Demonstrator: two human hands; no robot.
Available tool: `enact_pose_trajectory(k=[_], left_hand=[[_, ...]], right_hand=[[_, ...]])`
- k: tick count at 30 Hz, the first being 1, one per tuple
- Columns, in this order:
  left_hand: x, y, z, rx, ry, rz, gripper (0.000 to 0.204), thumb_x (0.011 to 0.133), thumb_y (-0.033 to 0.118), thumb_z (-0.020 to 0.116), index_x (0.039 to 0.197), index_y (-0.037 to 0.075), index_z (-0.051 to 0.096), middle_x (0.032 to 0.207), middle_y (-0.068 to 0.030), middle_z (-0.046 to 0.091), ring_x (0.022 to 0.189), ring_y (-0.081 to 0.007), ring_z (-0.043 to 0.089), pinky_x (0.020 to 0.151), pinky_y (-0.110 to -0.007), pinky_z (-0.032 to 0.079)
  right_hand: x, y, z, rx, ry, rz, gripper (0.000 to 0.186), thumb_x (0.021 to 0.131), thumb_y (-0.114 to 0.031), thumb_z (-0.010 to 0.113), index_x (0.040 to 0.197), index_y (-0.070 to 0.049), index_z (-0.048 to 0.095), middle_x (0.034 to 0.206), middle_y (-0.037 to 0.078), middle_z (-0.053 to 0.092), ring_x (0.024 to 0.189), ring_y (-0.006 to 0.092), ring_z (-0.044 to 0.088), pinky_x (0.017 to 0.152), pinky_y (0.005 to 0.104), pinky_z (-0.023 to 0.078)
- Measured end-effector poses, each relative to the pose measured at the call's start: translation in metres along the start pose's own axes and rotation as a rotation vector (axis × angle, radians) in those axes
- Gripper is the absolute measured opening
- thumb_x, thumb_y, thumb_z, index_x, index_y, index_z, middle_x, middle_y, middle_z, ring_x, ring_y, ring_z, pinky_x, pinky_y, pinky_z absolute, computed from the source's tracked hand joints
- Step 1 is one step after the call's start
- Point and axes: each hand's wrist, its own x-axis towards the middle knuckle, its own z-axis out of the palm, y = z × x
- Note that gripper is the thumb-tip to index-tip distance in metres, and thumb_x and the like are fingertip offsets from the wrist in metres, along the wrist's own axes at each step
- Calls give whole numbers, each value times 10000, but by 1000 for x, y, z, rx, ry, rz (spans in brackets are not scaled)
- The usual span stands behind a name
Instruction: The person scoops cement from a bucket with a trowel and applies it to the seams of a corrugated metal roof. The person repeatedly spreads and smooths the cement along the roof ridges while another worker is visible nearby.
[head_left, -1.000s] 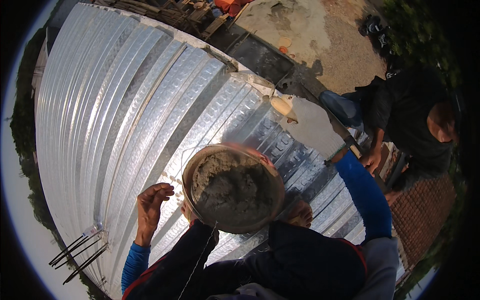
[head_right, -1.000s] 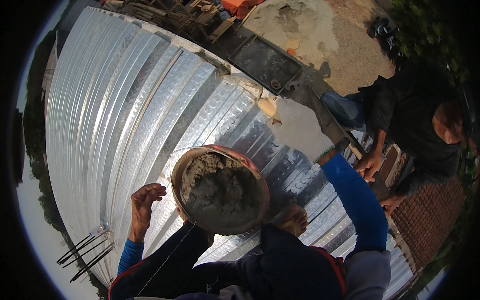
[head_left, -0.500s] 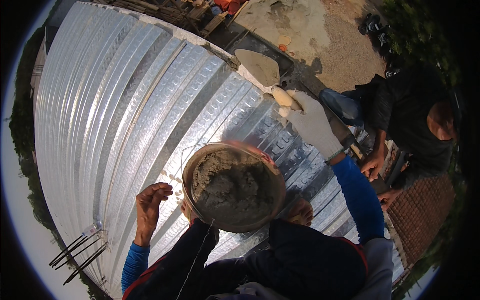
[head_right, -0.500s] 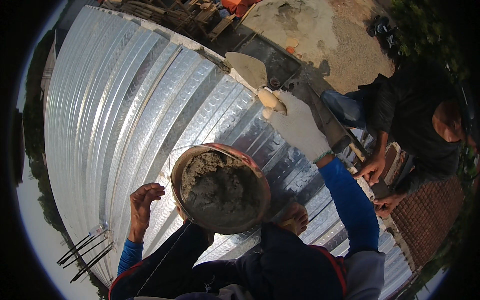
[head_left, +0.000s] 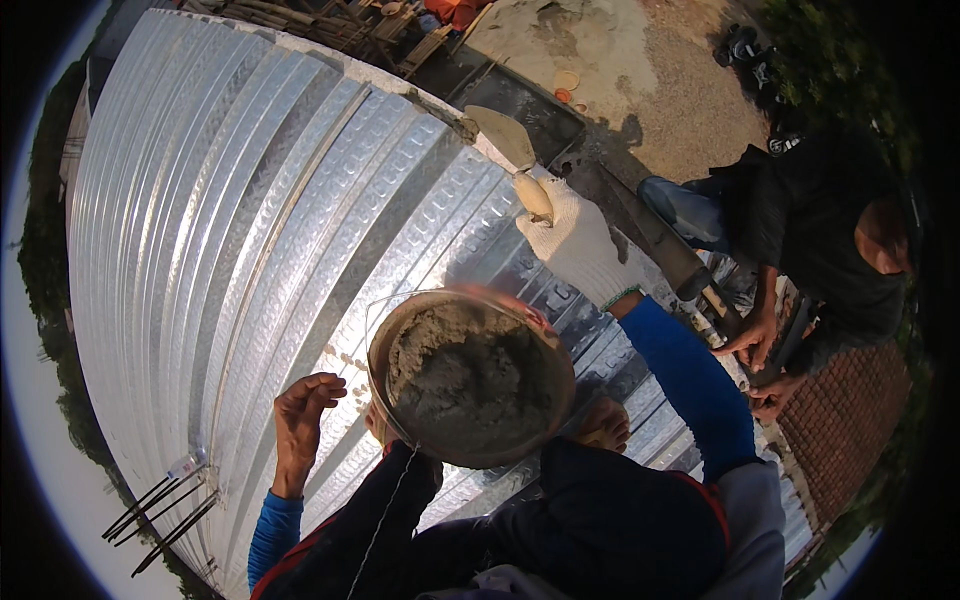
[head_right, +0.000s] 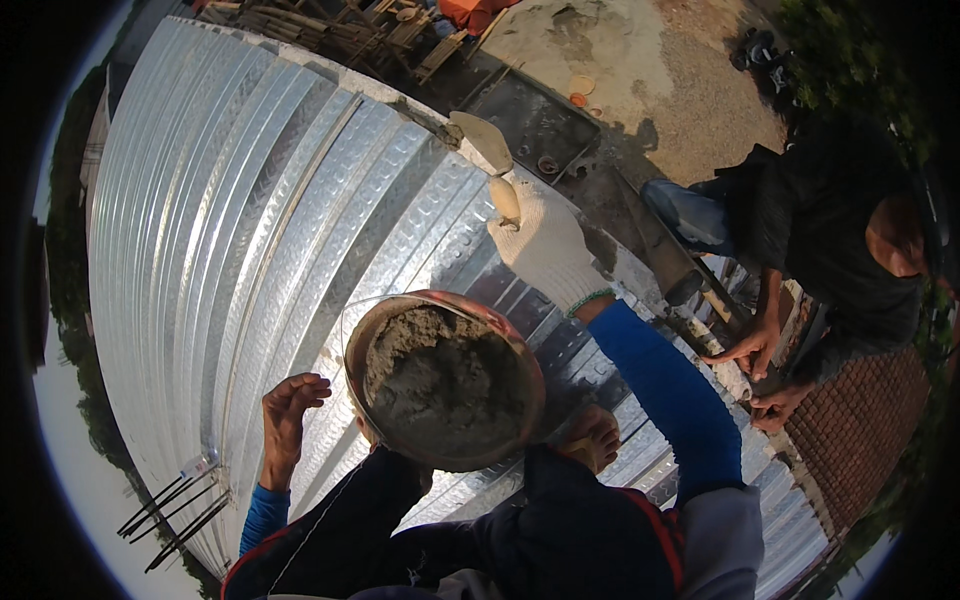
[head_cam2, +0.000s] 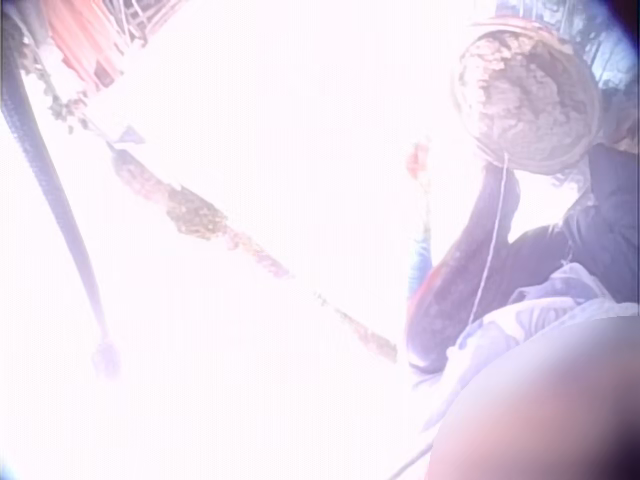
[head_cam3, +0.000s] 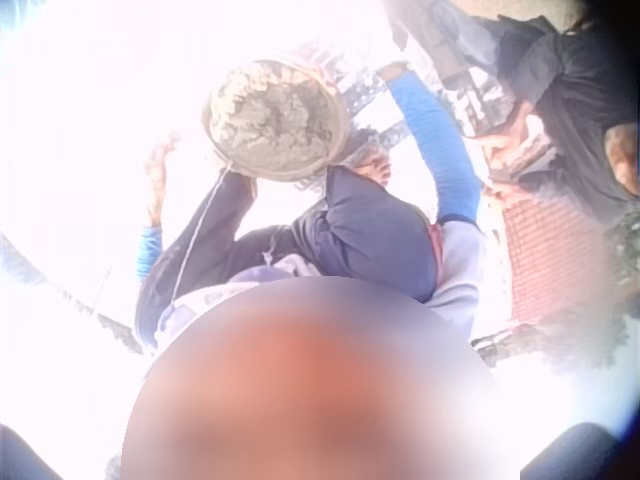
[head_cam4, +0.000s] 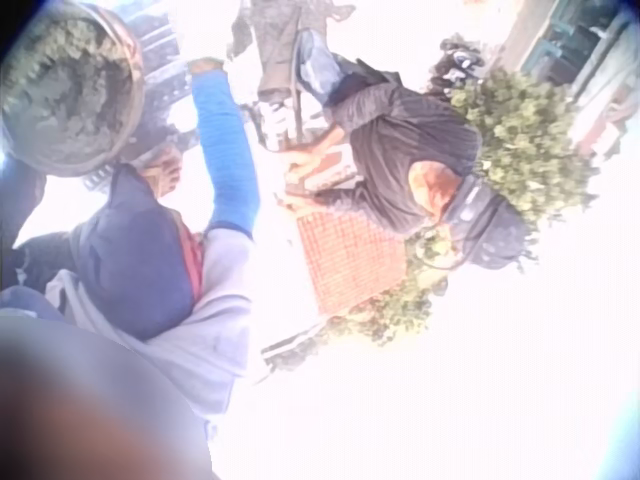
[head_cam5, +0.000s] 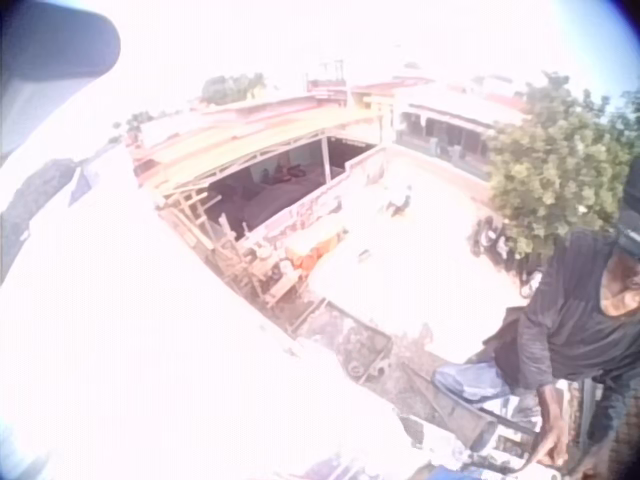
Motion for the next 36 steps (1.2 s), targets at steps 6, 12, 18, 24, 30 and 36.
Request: enact_pose_trajectory(k=[6,12,18,24,30,36], left_hand=[[-1,-5,-3,-9,4,-3,306,1049,255,702,1188,-11,762,1066,-152,795,992,-228,755,890,-360,576],[-1,-6,-4,1,6,6,268,1050,213,684,1182,-8,759,1064,-146,797,981,-226,765,869,-349,589],[0,-5,-2,-17,2,0,292,1045,236,708,1187,-13,761,1062,-147,796,986,-225,757,881,-351,576],[0,-3,0,-7,-6,9,314,1042,251,706,1186,-23,759,1063,-157,796,987,-232,759,884,-357,577],[-1,-5,-1,-4,3,-7,320,1040,257,708,1185,-25,757,1067,-160,795,989,-234,760,884,-360,579],[-2,-5,-3,6,5,-8,307,1042,245,701,1182,-22,755,1064,-155,796,981,-232,765,872,-353,586]], right_hand=[[-2,-13,31,-71,-55,115,453,897,-266,738,1250,2,641,1064,257,732,1009,438,718,857,502,594],[1,-35,36,-174,-120,60,464,931,-223,647,1330,-21,523,1072,250,710,999,436,715,833,523,601],[3,-49,32,-285,-232,46,471,952,-191,623,1384,-69,476,1107,230,693,928,422,729,757,497,627],[0,-47,30,-340,-256,41,560,967,-234,646,1442,-19,444,1151,229,690,882,396,751,710,463,643],[-4,-30,22,-324,-73,-107,596,961,-239,658,1462,5,447,1152,236,687,908,394,754,714,456,639],[32,-14,27,-328,-149,-20,542,957,-232,656,1415,12,503,1162,227,698,975,399,736,839,483,617]])
